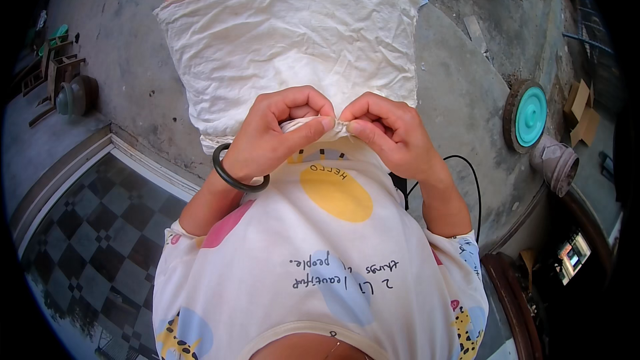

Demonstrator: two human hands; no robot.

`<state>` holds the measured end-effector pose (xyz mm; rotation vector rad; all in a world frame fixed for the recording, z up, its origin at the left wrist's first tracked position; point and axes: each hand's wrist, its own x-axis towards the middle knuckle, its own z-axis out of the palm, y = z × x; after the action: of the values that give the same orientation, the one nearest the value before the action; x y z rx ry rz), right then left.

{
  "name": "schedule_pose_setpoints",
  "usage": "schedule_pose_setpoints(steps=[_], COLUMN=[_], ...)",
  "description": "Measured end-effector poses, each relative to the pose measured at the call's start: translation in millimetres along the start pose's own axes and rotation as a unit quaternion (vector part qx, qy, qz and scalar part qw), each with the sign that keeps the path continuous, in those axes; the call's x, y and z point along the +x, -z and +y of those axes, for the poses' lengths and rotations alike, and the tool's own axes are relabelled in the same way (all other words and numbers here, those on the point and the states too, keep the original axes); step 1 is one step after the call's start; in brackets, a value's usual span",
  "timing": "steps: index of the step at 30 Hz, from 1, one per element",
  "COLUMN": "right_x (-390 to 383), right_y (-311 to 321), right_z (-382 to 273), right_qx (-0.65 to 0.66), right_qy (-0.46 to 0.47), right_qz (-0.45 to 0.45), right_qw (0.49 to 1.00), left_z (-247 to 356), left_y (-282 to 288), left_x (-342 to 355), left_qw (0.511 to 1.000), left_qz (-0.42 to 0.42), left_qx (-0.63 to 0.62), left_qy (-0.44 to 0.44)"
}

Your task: The person sews the edge of a white cloth by hand using a needle and thread. They push the needle through the fabric and pull the length of thread tight.

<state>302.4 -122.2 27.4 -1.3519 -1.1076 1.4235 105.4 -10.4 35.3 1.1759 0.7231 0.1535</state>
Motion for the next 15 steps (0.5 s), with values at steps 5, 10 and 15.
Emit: schedule_pose_setpoints(steps=[5,10,15], right_x=[-0.1,-0.2,-0.7], right_y=[-1.7,-2.9,-2.5], right_z=[2.6,6.0,5.2], right_qx=[0.023,0.049,0.054], right_qy=[-0.005,-0.018,-0.013], right_qz=[-0.006,-0.001,0.009], right_qw=[1.0,0.999,0.998], left_z=[-1.8,-5.1,-3.8], left_y=[0.4,1.0,1.6], left_x=[0.8,3.2,3.9], left_qw=[1.0,1.0,1.0], left_qz=[-0.003,-0.017,0.004], left_qx=[-0.006,0.005,-0.006], left_qy=[-0.015,0.004,0.002])
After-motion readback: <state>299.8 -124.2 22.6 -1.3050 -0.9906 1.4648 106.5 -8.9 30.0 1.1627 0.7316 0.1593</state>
